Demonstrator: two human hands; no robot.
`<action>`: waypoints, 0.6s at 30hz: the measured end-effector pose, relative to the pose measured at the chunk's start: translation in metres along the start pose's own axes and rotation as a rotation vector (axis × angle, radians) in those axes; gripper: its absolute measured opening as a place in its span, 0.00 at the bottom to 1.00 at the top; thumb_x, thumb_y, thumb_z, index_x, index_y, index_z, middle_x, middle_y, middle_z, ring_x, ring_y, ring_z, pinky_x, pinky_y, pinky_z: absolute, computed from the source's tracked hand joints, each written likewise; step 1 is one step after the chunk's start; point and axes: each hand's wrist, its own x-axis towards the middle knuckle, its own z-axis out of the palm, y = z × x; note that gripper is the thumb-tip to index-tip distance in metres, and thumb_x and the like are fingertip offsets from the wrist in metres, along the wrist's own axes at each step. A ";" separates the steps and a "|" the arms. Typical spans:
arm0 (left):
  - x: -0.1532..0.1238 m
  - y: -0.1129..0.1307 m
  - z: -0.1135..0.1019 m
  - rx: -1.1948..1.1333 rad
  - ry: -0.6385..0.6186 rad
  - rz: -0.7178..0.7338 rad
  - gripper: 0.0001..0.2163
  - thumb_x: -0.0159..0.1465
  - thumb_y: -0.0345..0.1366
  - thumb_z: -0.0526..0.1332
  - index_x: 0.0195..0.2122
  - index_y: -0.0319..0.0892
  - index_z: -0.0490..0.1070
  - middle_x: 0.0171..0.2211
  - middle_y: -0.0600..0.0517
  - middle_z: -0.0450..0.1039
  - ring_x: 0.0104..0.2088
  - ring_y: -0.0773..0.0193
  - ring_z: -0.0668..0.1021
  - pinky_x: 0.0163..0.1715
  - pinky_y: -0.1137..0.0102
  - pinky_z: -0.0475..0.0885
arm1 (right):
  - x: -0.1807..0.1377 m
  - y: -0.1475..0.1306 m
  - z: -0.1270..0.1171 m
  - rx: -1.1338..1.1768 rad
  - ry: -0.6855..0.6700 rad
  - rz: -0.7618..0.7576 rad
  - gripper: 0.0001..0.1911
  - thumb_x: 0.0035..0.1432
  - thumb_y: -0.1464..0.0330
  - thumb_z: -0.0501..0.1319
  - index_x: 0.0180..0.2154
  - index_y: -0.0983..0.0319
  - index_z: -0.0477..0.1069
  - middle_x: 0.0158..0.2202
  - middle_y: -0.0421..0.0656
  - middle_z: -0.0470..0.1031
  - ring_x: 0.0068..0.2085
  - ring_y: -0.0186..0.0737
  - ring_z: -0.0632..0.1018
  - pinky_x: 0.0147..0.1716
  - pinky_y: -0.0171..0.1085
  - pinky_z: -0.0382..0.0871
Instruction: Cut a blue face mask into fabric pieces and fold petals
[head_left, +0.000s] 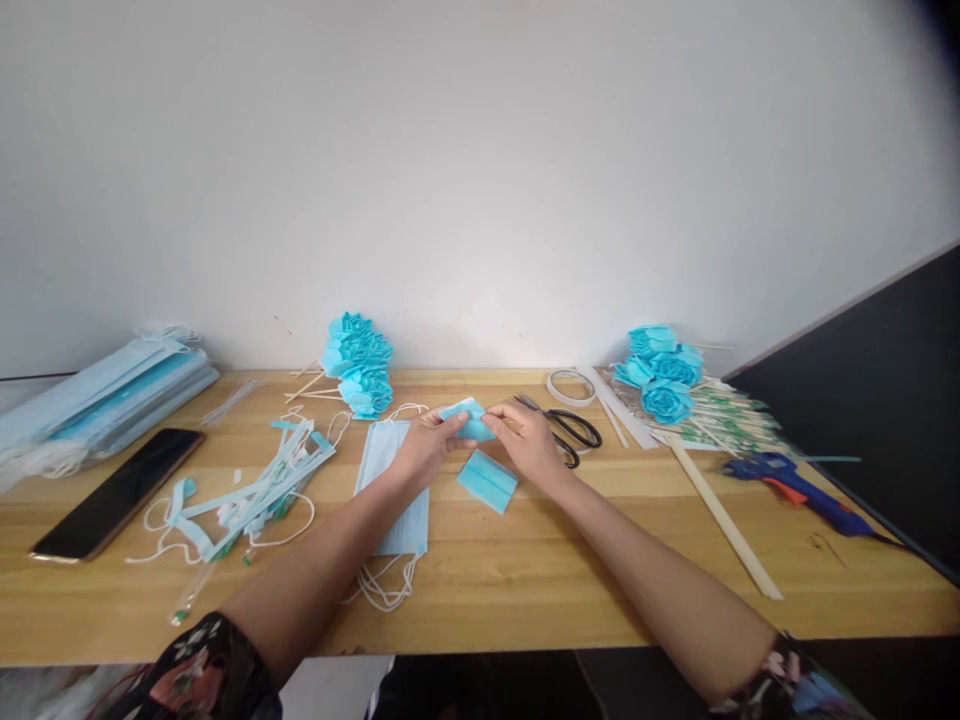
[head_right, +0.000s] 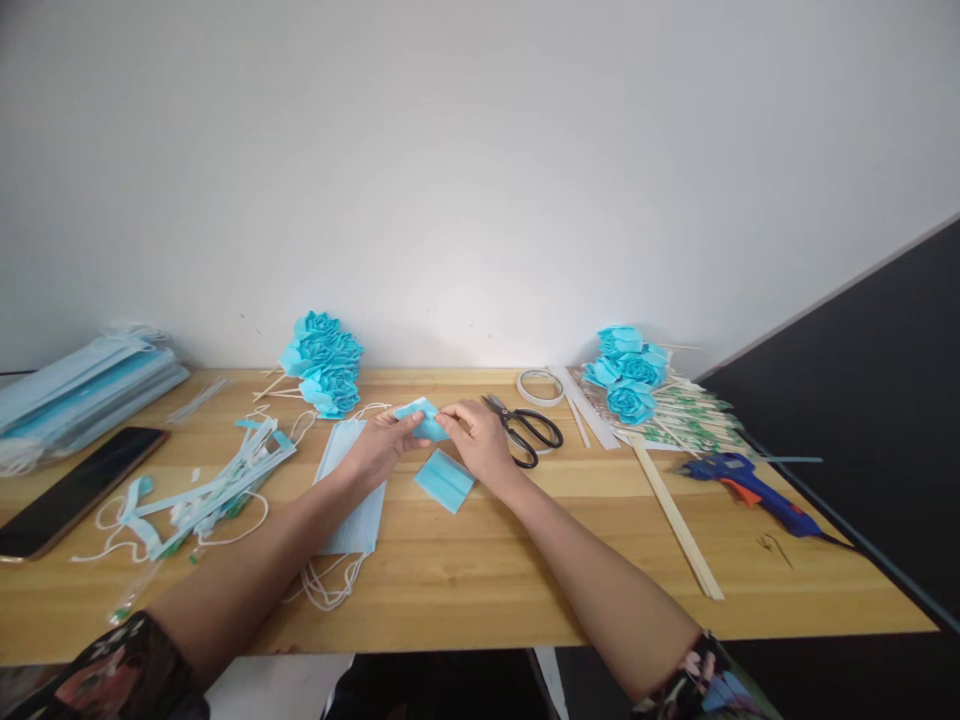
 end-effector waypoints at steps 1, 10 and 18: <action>0.000 0.001 0.000 0.009 0.005 -0.006 0.16 0.46 0.41 0.74 0.32 0.36 0.78 0.30 0.48 0.78 0.30 0.64 0.78 0.28 0.72 0.74 | 0.000 0.000 0.000 -0.019 0.007 -0.028 0.09 0.62 0.65 0.58 0.30 0.59 0.73 0.29 0.41 0.76 0.33 0.41 0.75 0.35 0.39 0.68; 0.002 -0.001 0.000 0.029 -0.019 0.067 0.16 0.46 0.42 0.73 0.30 0.36 0.76 0.30 0.48 0.78 0.35 0.60 0.79 0.40 0.63 0.75 | -0.002 0.002 0.004 -0.098 0.014 -0.117 0.08 0.62 0.66 0.59 0.32 0.58 0.74 0.29 0.42 0.76 0.34 0.42 0.75 0.36 0.40 0.68; 0.004 -0.003 -0.004 0.074 0.003 0.094 0.15 0.48 0.42 0.72 0.30 0.35 0.76 0.30 0.49 0.77 0.33 0.61 0.79 0.40 0.63 0.75 | -0.001 0.002 -0.001 0.018 0.029 0.000 0.09 0.62 0.65 0.57 0.34 0.58 0.75 0.33 0.42 0.78 0.37 0.41 0.77 0.39 0.40 0.70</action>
